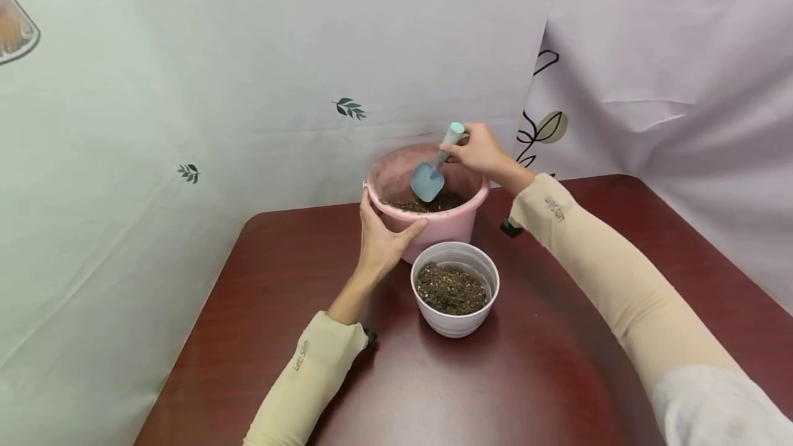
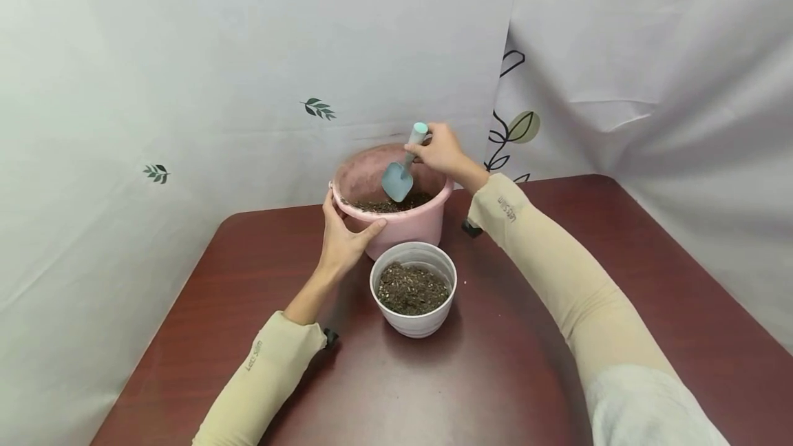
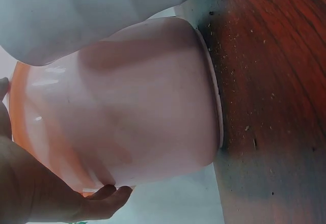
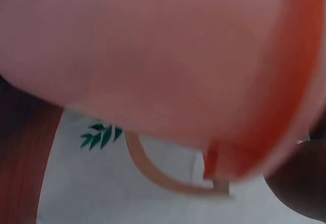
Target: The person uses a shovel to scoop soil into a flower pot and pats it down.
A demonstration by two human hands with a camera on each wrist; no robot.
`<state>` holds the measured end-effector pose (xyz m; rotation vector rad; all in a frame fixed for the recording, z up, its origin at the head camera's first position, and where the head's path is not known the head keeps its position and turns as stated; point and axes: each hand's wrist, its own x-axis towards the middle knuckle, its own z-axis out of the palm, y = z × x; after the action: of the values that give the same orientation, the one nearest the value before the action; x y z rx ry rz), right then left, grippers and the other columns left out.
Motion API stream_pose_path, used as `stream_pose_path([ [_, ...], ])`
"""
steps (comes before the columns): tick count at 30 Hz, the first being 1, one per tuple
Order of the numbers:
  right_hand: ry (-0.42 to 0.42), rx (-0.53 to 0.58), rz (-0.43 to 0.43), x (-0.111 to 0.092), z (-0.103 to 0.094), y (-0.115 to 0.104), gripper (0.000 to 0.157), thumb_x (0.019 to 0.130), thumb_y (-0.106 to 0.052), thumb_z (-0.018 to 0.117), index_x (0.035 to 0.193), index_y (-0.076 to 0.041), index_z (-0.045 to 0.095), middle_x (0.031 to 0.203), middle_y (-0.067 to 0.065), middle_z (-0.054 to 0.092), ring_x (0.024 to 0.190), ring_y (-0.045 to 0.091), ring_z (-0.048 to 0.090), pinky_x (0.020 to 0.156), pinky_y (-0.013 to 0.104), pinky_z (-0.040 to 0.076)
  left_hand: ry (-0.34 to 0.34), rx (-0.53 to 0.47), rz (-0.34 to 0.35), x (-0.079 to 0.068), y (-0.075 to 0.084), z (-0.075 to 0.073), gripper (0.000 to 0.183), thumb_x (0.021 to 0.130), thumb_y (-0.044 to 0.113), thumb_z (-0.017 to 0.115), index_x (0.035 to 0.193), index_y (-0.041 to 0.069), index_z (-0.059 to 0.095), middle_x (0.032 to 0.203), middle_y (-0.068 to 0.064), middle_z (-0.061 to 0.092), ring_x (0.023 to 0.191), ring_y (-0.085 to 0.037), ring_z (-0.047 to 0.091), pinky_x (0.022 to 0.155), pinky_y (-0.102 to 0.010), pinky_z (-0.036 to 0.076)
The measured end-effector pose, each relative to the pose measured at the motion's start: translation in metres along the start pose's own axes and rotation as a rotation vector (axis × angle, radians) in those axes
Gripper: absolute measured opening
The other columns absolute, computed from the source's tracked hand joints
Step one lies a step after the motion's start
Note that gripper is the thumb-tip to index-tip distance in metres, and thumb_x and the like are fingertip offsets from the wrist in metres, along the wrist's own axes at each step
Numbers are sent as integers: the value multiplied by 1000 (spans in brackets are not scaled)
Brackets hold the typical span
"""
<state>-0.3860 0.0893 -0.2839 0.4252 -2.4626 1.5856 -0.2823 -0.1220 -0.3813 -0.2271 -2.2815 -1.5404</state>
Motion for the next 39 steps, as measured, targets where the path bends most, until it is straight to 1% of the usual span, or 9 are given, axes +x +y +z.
stream_pose_path([
  [4,-40,-140,-10,3,12,2,17,91,-3,70,101,10,65,100,26,68,94,36,68,80,38,56,-4,11,4,0,-2,1,124,72,52,82,158,9,4,161,-18,15,147,-27,20,117,-43,21],
  [7,-90,-242,-27,5,17,3,15,89,-4,72,95,8,66,95,22,69,89,33,66,77,35,52,-11,22,0,0,-2,1,123,73,51,82,158,10,3,161,-19,14,147,-28,20,117,-44,22],
  [12,-198,-318,-61,8,19,3,15,90,-9,73,87,6,70,82,18,72,80,32,70,69,30,52,-17,15,-5,1,-1,-1,122,74,49,83,158,10,3,161,-19,13,147,-29,20,117,-46,22],
  [16,-262,-362,-69,11,19,4,21,93,-15,71,87,5,73,78,14,73,81,36,71,68,29,51,-18,16,-9,1,-1,-2,122,74,48,83,158,10,2,161,-19,13,147,-29,20,117,-45,22],
  [23,-264,-415,-98,10,18,5,22,93,-19,72,82,1,72,76,14,72,74,30,69,68,29,48,-34,40,-38,0,0,-1,123,74,53,82,158,11,1,161,-20,13,146,-31,22,116,-47,24],
  [28,-241,-421,-127,10,18,5,24,91,-21,73,78,0,72,71,11,70,66,17,62,70,29,46,-35,37,-37,1,1,-2,124,74,53,82,158,10,0,161,-20,12,146,-31,22,116,-47,24],
  [32,-245,-375,-123,8,18,5,23,91,-20,74,80,0,73,74,11,72,70,19,68,71,28,48,-39,37,-39,2,0,-2,123,75,52,82,157,10,0,161,-21,11,146,-31,21,116,-46,23],
  [35,-257,-276,-98,7,17,6,20,92,-15,72,85,3,72,80,15,74,75,25,72,75,33,55,-40,33,-38,1,0,-1,123,75,51,82,157,10,0,161,-21,11,146,-31,21,116,-46,23],
  [39,-275,-142,-70,5,14,7,18,95,-9,67,92,9,69,88,21,73,80,33,73,76,45,57,-37,19,-36,1,0,1,124,74,50,83,158,10,0,161,-21,12,146,-31,21,116,-45,23],
])
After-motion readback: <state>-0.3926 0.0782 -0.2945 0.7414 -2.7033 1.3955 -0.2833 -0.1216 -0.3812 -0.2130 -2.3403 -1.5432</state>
